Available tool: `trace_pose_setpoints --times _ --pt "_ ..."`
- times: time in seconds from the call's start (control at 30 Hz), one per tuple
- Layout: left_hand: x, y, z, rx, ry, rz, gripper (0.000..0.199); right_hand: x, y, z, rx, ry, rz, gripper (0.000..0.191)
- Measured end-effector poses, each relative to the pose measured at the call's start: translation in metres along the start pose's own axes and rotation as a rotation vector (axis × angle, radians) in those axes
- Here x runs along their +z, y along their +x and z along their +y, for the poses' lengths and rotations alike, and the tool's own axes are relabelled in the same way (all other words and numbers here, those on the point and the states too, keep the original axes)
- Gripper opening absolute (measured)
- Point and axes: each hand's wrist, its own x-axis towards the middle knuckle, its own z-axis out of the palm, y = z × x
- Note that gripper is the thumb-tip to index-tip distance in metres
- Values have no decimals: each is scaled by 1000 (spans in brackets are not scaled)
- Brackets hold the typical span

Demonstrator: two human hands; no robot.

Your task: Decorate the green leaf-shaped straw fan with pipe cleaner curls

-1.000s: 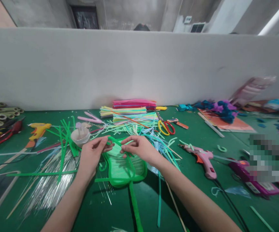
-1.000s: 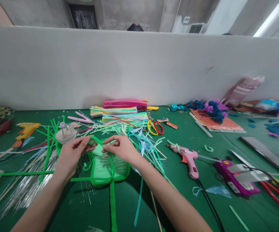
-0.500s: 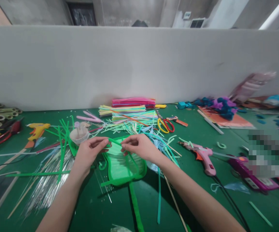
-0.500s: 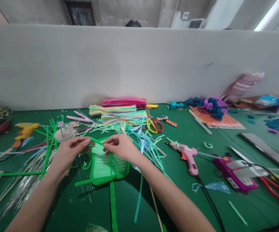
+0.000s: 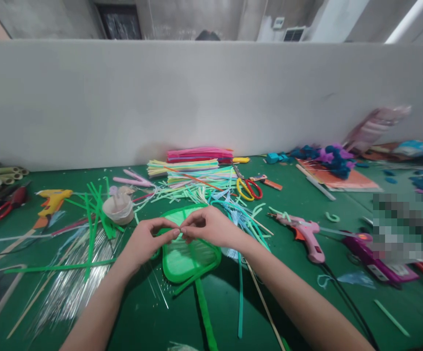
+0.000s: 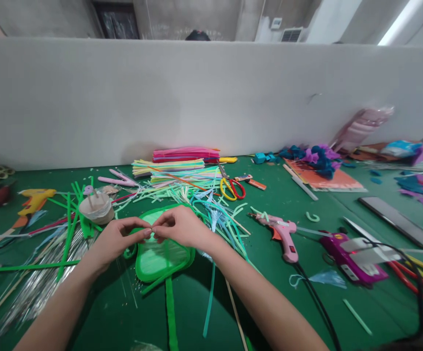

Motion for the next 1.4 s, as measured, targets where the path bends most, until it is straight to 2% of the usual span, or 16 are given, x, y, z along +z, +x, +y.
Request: trace_pose_setpoints --times 0.33,0.53,0.63,0.93,1.23,1.4 --pt "-5 -1 -3 -51 -136 94 21 -19 -6 -4 -10 -28 51 18" --pt "0 -1 -2 -50 -165 101 24 -12 -3 -1 -85 -176 109 21" --pt "1 -1 -2 -40 -165 101 26 -9 -2 0 -122 -178 141 20" --pt "3 0 -4 38 -72 88 21 -1 -1 -3 -86 -226 226 13" --pt "9 0 -5 80 -90 46 21 3 -3 -6 -97 -238 191 13" --pt "8 -1 -3 73 -126 50 19 -3 -4 -7 -36 -50 99 18"
